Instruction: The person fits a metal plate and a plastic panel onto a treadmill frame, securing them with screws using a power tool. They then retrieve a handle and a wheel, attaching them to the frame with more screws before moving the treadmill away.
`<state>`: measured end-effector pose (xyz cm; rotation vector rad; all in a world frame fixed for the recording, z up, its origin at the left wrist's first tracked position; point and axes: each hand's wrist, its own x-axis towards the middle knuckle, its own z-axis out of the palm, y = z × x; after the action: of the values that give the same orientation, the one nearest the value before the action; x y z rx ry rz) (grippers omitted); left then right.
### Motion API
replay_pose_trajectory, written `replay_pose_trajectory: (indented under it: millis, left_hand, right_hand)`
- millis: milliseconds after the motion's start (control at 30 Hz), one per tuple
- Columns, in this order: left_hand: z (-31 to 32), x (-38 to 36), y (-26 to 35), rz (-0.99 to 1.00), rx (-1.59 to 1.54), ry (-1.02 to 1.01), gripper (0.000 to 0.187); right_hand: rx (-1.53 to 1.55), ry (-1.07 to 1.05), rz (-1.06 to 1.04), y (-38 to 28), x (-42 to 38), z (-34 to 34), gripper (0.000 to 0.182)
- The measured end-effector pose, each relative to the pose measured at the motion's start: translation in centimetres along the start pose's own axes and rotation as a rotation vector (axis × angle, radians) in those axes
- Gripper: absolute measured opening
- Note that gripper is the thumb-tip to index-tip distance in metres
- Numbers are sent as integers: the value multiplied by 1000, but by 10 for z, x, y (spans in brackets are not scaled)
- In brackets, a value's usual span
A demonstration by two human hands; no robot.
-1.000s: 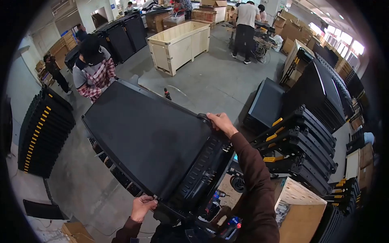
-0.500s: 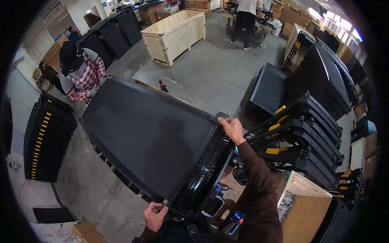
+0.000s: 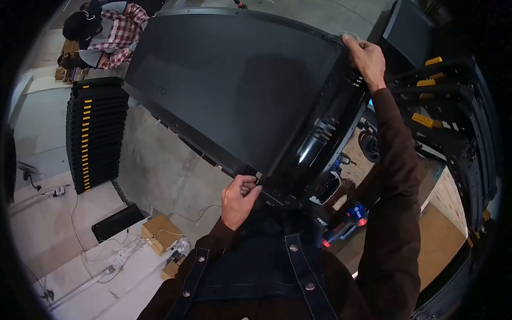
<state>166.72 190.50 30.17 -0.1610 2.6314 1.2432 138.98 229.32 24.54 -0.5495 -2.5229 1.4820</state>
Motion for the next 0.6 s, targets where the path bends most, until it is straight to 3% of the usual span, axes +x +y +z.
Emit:
replay_pose_trajectory:
  millis: [67,133,233,300,367,400,433,467,533,600]
  left_hand:
    - [0,-1,-6,-42,-165,12,24]
    - [-2,2,-4,-53,-110,21,25]
    - [-7,14,-1,100,203,-71,20]
    - [-6,23,-3,167,236,-111,18]
    - [-9,27,6,165,407,-190,18]
    - [-10,30,5,172,408,-201,18]
    - [-10,31,4,202,410,-195,18]
    - [-10,30,3,229,411,-189,19]
    - [-11,28,2,233,410,-199,18]
    - [-14,28,1,235,417,-193,18]
  right_hand:
    - [-22,-14,-45,0,-3,-1,53]
    - [91,30,-143,-2,-20,-7,48]
    - [533,411,-273,5,-88,-14,28]
    - [635,552,-120,28,-161,-24,23]
    - [595,452,140,60,-242,-13,26]
    - [421,225,324,95,-284,-2,27]
    - [437,15,561,126,-327,17,22]
    - [-55,-338,536,162,-364,33,17]
    - [-471,-571,340,192,-417,61,19]
    - [-536,-511,378,207,-421,87,19]
